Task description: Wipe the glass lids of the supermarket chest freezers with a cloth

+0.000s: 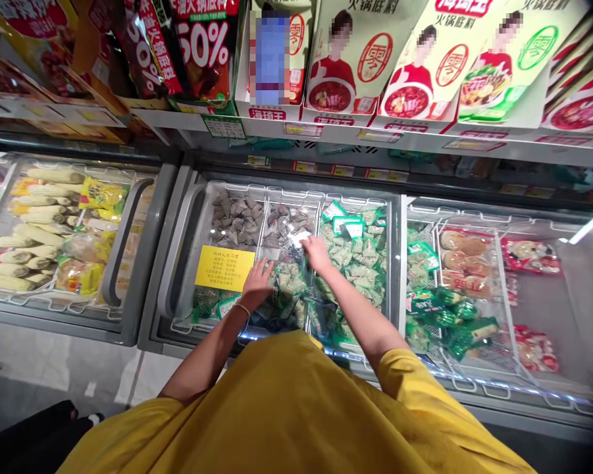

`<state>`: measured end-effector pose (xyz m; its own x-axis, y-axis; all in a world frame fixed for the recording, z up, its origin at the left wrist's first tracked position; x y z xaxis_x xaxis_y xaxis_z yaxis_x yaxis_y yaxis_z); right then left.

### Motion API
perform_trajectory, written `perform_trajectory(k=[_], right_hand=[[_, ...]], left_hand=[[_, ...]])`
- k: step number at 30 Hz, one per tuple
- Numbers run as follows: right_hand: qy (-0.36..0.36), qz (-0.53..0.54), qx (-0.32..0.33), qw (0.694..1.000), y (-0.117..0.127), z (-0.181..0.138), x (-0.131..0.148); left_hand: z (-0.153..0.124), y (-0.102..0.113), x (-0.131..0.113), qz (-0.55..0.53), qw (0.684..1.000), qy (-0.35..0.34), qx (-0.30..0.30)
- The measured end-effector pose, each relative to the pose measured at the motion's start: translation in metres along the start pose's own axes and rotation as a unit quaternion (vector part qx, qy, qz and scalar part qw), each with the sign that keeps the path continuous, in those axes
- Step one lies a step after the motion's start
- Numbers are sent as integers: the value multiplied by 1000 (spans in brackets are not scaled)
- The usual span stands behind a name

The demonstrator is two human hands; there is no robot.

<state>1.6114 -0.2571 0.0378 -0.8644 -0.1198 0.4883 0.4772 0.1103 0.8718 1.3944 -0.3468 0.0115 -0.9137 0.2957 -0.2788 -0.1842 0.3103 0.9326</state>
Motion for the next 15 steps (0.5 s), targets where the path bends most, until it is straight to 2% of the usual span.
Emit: perform_trajectory(k=[2,4,6,8,10,12,15], right_hand=[[-66,-11,-47,997,26,-8,-38],[-112,-16,-79,990,36,-35,-56],[-105,-13,-68,992,21,-78,-46],[-66,0,-36,997,-4,-128,-24],[-46,9,-21,999,-17,-173,-17],[-64,12,-36,997,-10,-205,-37],[-151,7,-104,983,24,-226,-95]], left_hand=[[-2,-4,-6,2,1000,14,15],[-7,-9,-18,2,1000,18,18],[-15,-17,-34,1,1000,13,18],[-24,-27,-54,1,1000,1,16],[-35,-38,-76,2,1000,-21,17],[-46,-49,-97,2,999,-46,25],[-62,-60,-123,7,997,-62,34]])
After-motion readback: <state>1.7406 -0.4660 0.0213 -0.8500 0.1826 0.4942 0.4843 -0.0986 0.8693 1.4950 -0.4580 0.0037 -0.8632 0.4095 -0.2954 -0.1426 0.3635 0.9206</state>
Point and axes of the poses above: each hand's wrist, its own z-axis towards the middle knuckle, its own y-axis out of the back of the hand, x = y × z, the point moved 8 cm from there along z, towards the middle knuckle, and after that the axes turned 1 degree about y, right-handed, at the moved point
